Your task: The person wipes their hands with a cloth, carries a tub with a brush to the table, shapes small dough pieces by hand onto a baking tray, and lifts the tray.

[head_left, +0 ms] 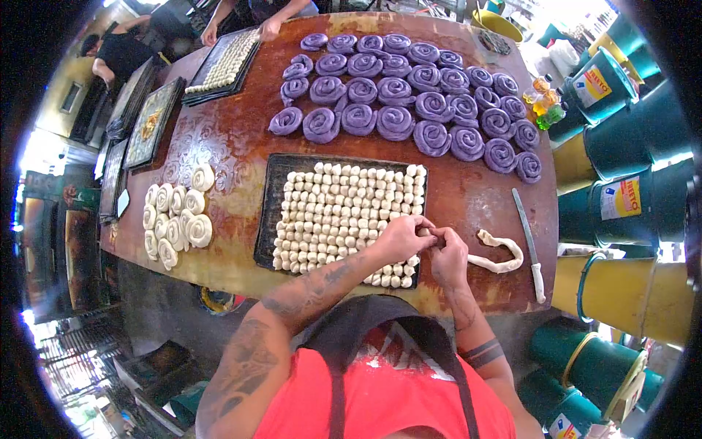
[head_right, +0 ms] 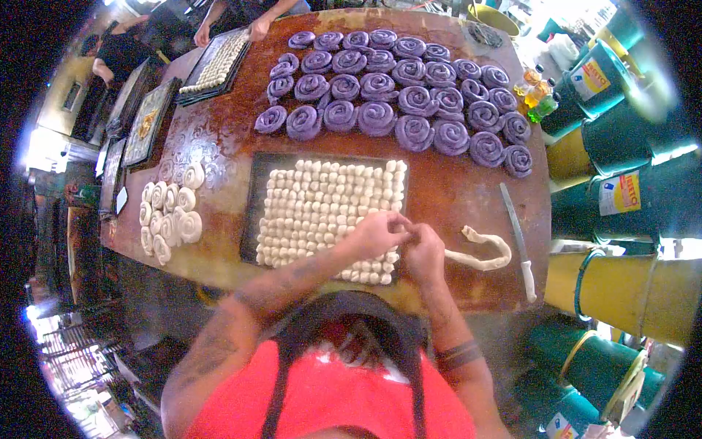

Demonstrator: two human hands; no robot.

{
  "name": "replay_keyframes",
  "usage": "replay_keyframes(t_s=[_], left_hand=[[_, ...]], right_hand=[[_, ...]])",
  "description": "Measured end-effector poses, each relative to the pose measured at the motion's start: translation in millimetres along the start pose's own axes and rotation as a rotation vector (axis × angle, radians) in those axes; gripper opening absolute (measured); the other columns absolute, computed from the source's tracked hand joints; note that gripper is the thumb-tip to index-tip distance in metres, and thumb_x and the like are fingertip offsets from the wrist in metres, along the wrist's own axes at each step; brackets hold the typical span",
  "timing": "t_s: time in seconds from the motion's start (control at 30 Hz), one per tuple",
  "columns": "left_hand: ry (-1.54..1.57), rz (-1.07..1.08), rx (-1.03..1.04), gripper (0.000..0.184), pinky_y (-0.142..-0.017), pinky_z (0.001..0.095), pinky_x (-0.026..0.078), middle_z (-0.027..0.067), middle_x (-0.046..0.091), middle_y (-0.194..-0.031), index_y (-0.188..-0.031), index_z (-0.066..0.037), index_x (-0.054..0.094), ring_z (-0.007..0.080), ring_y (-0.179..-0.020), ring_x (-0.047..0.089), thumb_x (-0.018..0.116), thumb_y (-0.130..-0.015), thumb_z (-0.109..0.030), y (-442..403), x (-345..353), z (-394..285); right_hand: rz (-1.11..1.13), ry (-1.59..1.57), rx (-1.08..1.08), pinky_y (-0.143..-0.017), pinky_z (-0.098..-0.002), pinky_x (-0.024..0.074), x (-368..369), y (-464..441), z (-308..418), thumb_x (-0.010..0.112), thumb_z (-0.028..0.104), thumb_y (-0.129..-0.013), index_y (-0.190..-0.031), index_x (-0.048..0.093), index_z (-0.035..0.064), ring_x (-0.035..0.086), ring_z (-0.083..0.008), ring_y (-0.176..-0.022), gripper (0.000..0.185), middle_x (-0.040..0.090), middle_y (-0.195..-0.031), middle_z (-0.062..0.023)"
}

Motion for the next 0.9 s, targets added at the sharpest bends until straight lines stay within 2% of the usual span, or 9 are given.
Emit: replay_keyframes(t_s=[0.1,0.2,0.37,0.47,0.57,0.6,0.7,0.87,0.9], left_hand=[[-0.163,0.099,0.058,0.025,-0.078,0.0338,0.054,0.0142,0.072,-0.087,-0.098,-0.004,0.072,0.0217,-0.082,0.069,0.068,-0.079,-0.019,-4,-12,7],[-0.221,-0.327,0.244,0.015,-0.057,0.0308,0.054,0.0128,0.07,-0.074,-0.088,-0.001,0.072,0.0184,-0.058,0.065,0.068,-0.075,-0.008,-18,-94,43],[-0.631,-0.985,0.192,0.018,-0.088,0.0422,0.049,0.0133,0.068,-0.092,-0.091,-0.005,0.068,0.0329,-0.095,0.062,0.069,-0.074,-0.007,7,-244,77],[-0.562,-0.893,-0.024,0.017,-0.091,0.0424,0.048,0.0142,0.065,-0.103,-0.093,-0.005,0.068,0.0344,-0.1,0.058,0.068,-0.076,-0.01,-1,-260,105],[-0.871,-0.609,-0.206,0.024,-0.092,0.0411,0.047,0.015,0.061,-0.114,-0.1,-0.004,0.067,0.0341,-0.104,0.057,0.069,-0.078,-0.014,-5,-241,106],[-0.963,-0.736,-0.121,0.025,-0.092,0.0414,0.048,0.0151,0.062,-0.115,-0.102,-0.005,0.069,0.0334,-0.105,0.058,0.07,-0.079,-0.015,2,-236,97],[-0.747,-0.927,0.256,0.026,-0.092,0.0419,0.048,0.0152,0.063,-0.112,-0.103,-0.005,0.07,0.0342,-0.104,0.059,0.07,-0.079,-0.016,0,-186,61],[-0.1,-0.042,0.384,0.026,-0.085,0.0361,0.051,0.0149,0.065,-0.105,-0.106,0.0,0.068,0.0277,-0.093,0.064,0.067,-0.086,-0.017,-10,-21,-25],[-0.122,0.034,0.467,0.024,-0.083,0.0351,0.052,0.0154,0.066,-0.102,-0.104,0.0,0.068,0.027,-0.091,0.065,0.067,-0.086,-0.016,-4,-3,-41]], right_hand=[[0.152,-0.082,0.027,-0.076,-0.0375,0.0528,3,-1,-12,0.072,0.008,-0.075,-0.089,0.066,0.0005,0.068,-0.0304,-0.084,0.017,0.07,-0.087,-0.0163],[0.16,-0.24,0.104,-0.08,-0.0377,0.0516,-4,-4,-58,0.077,0.012,-0.071,-0.091,0.067,0.0033,0.064,-0.0321,-0.087,0.025,0.068,-0.088,-0.0114],[0.204,0.425,-0.318,-0.093,-0.0446,0.0429,1,15,-58,0.076,0.018,-0.075,-0.106,0.067,0.0102,0.054,-0.0333,-0.107,0.033,0.066,-0.105,-0.0102],[0.152,0.459,-0.27,-0.084,-0.0402,0.0464,-1,16,-62,0.07,0.018,-0.084,-0.11,0.064,0.0108,0.058,-0.0267,-0.096,0.027,0.065,-0.093,-0.0076],[0.161,-0.624,0.418,-0.072,-0.0314,0.0466,-2,4,-117,0.068,0.021,-0.09,-0.104,0.061,0.0095,0.057,-0.0144,-0.082,0.02,0.061,-0.087,-0.0019],[0.111,-0.803,0.344,-0.058,-0.026,0.0421,-14,3,-95,0.066,0.024,-0.093,-0.101,0.058,0.0095,0.051,-0.0066,-0.067,0.018,0.057,-0.079,0.0036],[0.133,-0.563,0.315,-0.051,-0.0277,0.0375,-27,1,-66,0.066,0.021,-0.093,-0.094,0.057,0.0087,0.045,-0.0063,-0.059,0.015,0.053,-0.067,0.0049],[0.001,0.056,0.111,-0.056,-0.0358,0.0447,-9,-6,-46,0.064,0.011,-0.085,-0.075,0.057,0.0031,0.052,-0.013,-0.061,0.014,0.062,-0.067,-0.0027],[-0.012,-0.295,0.235,-0.058,-0.0356,0.0462,-5,-1,-43,0.064,0.011,-0.084,-0.076,0.058,0.0023,0.054,-0.0136,-0.064,0.013,0.063,-0.07,-0.0052]])
Point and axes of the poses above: each hand's wrist, its own y-axis away from the middle knuckle, its own x-axis out of the palm, z = x × y, the point moved 8 cm from there along -y, towards the middle knuckle
